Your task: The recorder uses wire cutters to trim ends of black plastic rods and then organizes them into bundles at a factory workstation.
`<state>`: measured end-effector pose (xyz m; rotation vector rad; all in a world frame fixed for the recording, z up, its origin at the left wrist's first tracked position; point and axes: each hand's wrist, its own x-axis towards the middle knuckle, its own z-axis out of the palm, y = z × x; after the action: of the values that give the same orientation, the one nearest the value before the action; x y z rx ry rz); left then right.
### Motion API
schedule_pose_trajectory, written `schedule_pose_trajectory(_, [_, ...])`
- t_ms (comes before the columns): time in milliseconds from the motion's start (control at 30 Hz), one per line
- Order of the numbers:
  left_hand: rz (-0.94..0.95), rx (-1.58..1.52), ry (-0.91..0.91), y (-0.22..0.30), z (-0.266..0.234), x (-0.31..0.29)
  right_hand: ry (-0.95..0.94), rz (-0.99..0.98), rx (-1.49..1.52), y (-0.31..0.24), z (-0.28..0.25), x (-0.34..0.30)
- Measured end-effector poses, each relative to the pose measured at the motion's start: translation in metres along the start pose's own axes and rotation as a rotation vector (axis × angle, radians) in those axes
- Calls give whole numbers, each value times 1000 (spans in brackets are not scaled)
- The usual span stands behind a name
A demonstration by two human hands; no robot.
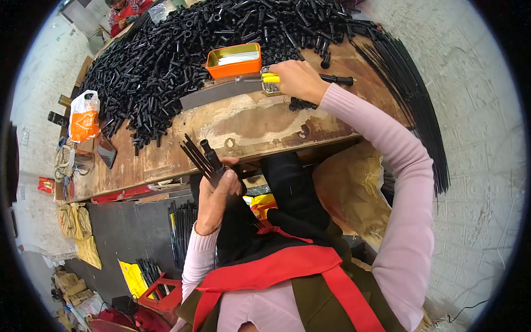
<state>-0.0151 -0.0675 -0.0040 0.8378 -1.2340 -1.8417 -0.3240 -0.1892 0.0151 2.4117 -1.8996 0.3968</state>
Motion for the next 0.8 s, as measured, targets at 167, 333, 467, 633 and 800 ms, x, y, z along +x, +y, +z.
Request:
schedule_pose_trajectory(167, [13, 33, -20, 9, 9, -16, 19, 210, 409, 9, -9, 5])
schedule_pose_trajectory(333, [52, 20, -75, 9, 6, -38, 144, 422, 1106, -17, -22, -12])
schedule_pose_trajectory(467, [122, -2, -173, 1, -1, -50, 29, 408, 1532, -108, -52, -78])
schedule_pose_trajectory(633, [268, -75, -276, 4, 7, -65, -75, 354, 1860, -194, -49, -169])
schedule_pose_trajectory(800, [258, 3, -304, 7, 15, -75, 155, 263, 1763, -209, -38, -189])
